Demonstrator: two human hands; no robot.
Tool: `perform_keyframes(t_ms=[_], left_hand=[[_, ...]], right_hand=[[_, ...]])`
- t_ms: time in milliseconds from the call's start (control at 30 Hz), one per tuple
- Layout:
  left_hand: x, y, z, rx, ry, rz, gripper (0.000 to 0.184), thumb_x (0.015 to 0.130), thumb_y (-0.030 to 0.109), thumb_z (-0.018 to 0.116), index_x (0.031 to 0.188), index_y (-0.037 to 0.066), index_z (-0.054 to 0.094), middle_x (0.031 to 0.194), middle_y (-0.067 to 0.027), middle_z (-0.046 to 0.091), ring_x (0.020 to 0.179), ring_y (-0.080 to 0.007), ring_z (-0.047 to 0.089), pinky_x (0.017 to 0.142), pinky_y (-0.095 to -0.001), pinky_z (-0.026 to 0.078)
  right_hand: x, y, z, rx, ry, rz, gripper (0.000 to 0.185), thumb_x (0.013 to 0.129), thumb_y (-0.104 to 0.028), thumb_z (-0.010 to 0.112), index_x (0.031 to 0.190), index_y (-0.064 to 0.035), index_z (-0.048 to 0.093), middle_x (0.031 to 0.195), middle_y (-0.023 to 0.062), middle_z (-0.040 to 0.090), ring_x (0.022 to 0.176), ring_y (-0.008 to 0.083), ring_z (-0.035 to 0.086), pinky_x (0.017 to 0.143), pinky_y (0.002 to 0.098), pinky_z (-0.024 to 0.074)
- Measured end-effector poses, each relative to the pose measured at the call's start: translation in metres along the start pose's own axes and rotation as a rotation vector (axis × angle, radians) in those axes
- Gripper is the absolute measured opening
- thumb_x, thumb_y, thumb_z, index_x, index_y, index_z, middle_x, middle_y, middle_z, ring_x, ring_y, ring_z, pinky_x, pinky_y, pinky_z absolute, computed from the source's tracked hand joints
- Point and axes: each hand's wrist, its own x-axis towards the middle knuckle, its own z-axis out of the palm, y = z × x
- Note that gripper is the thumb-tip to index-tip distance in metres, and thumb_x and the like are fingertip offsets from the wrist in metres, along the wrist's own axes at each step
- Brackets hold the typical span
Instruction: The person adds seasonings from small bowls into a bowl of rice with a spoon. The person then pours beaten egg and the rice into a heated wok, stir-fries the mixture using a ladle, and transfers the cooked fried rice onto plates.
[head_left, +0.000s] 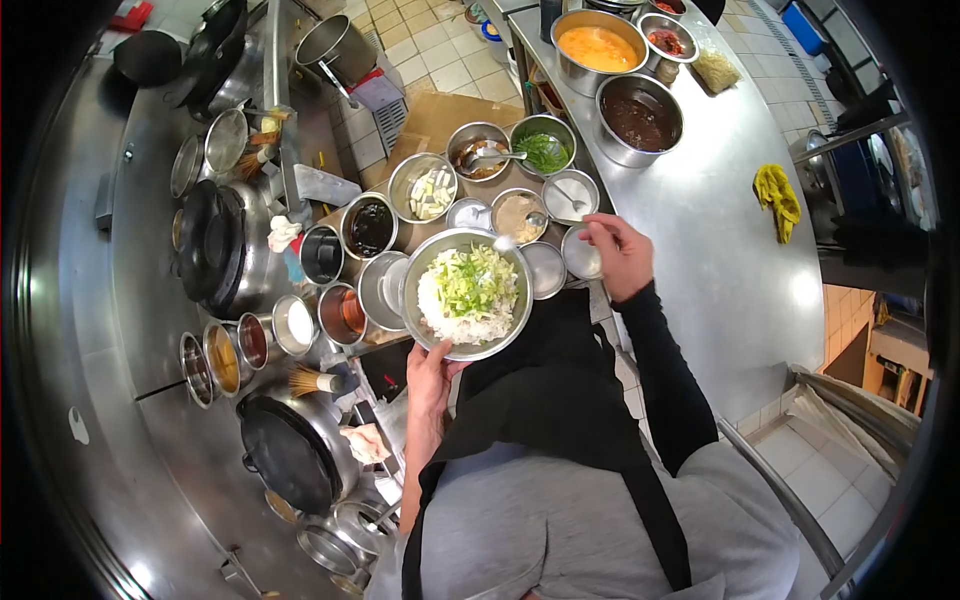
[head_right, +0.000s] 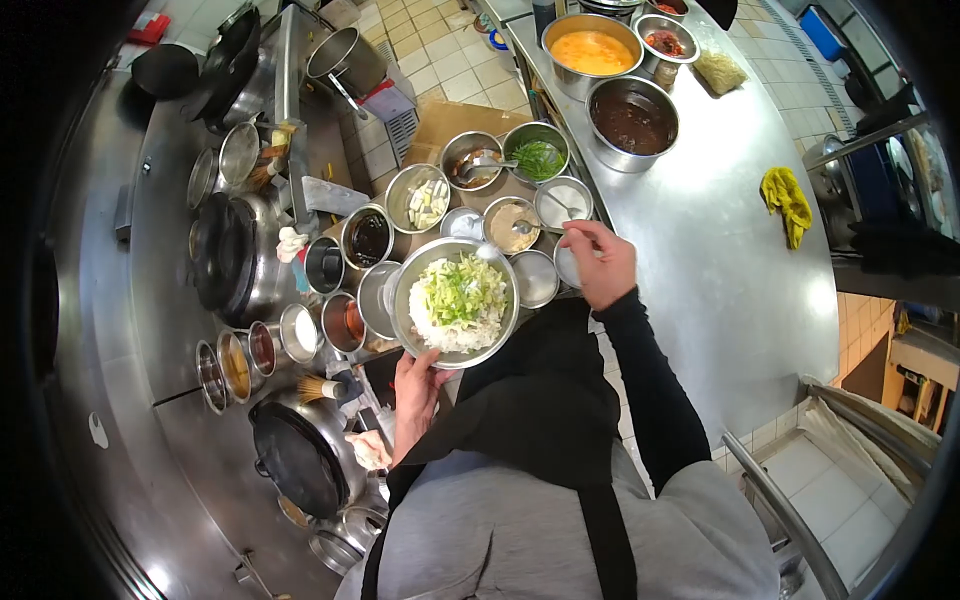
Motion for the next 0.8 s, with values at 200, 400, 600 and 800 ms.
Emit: perform_keyframes(t_ms=[200,400,600,800], left_hand=[[-0.011,-0.003,-0.008,0.022,0.024,-0.014,0.038,0.101,0.002,0.059,0.137,-0.008,0.051,0.123,-0.0207,0.071,0.1,-0.0287,0.077,0.078,-0.0358,0.07],[-0.025,-0.01,-0.02,-0.022,0.085,0.005,0.04,0.101,0.0,0.057,0.139,-0.008,0.049,0.124,-0.0226,0.07,0.102,-0.0315,0.077,0.081,-0.0403,0.07],[-0.025,-0.015,-0.027,-0.048,0.117,0.013,0.039,0.101,0.0,0.056,0.139,-0.009,0.049,0.123,-0.0231,0.07,0.1,-0.0314,0.077,0.077,-0.0378,0.071],[-0.02,-0.012,-0.024,-0.05,0.1,0.02,0.039,0.101,0.0,0.056,0.139,-0.009,0.049,0.122,-0.0236,0.07,0.098,-0.0307,0.077,0.077,-0.037,0.071]], right_hand=[[0.02,0.078,0.063,-0.453,-0.14,-0.248,0.018,0.096,-0.017,0.065,0.102,-0.0037,0.076,0.092,0.0155,0.076,0.085,0.035,0.071,0.079,0.0434,0.0562],[0.022,0.094,0.081,-0.484,-0.184,-0.297,0.017,0.094,-0.018,0.065,0.099,-0.0053,0.076,0.093,0.0161,0.076,0.088,0.038,0.071,0.082,0.0462,0.0555],[0.023,0.11,0.074,-0.292,-0.091,0.07,0.024,0.094,-0.021,0.065,0.103,-0.0039,0.078,0.087,0.0169,0.077,0.08,0.0318,0.075,0.075,0.0394,0.0579],[0.017,0.143,0.075,-0.086,-0.036,0.171,0.023,0.097,-0.018,0.065,0.107,-0.0006,0.077,0.083,0.0116,0.078,0.075,0.0188,0.074,0.071,0.0308,0.0569]])
